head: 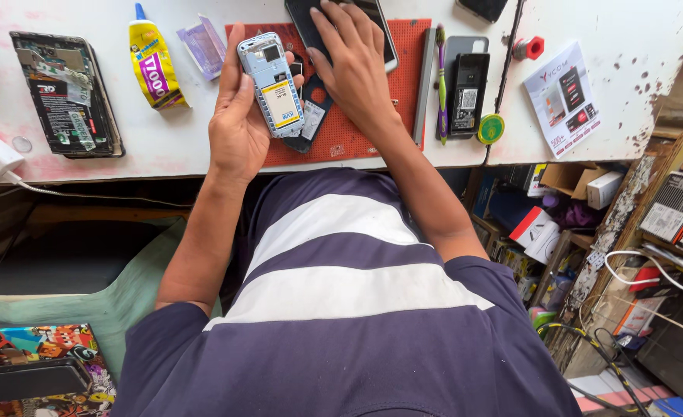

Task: The person disassembles a feature phone, removes the battery, and uses a screwdriver to adjust internal components. They then reassemble the phone and test it by pressing buttons. The person also briefly handles a smartphone and a SIM card.

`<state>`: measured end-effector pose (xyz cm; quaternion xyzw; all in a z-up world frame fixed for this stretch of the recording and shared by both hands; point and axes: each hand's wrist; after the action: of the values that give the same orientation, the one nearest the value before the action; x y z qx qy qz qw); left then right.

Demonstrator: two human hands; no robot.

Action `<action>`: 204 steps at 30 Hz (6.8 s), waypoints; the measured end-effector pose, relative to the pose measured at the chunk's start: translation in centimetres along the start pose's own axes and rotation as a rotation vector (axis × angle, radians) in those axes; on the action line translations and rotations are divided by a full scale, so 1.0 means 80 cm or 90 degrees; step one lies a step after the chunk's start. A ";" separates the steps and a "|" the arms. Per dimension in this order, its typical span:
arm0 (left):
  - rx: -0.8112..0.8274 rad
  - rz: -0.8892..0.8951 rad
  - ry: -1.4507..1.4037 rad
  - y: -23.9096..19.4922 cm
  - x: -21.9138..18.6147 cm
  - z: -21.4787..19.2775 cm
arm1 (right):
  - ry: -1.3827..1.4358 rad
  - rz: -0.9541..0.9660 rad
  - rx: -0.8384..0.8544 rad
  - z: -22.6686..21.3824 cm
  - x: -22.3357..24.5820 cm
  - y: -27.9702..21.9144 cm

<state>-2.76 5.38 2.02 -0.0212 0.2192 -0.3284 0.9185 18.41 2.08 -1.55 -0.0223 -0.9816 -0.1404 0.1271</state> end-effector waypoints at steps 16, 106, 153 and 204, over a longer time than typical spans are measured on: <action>-0.065 0.075 0.249 0.027 0.007 0.011 | 0.220 0.058 -0.161 -0.005 0.003 0.025; 0.328 0.310 0.705 0.017 0.035 0.132 | 0.415 0.093 -0.197 -0.158 0.009 -0.076; 0.045 0.248 0.478 0.041 0.038 0.101 | 0.505 0.190 -0.058 -0.085 0.023 -0.093; -0.055 0.197 0.680 0.024 0.008 0.029 | 0.959 0.402 0.059 -0.068 0.014 -0.106</action>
<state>-0.21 6.24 3.53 0.1431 0.6681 -0.1458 0.7155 18.01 -7.62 1.50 -0.1922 -0.5851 -0.0347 0.7871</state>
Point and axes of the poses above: each hand's wrist, its own y-axis towards the middle knuckle, its own z-axis out of the palm, x = y × z, and after that the axes turned 11 degrees about -y, right-handed
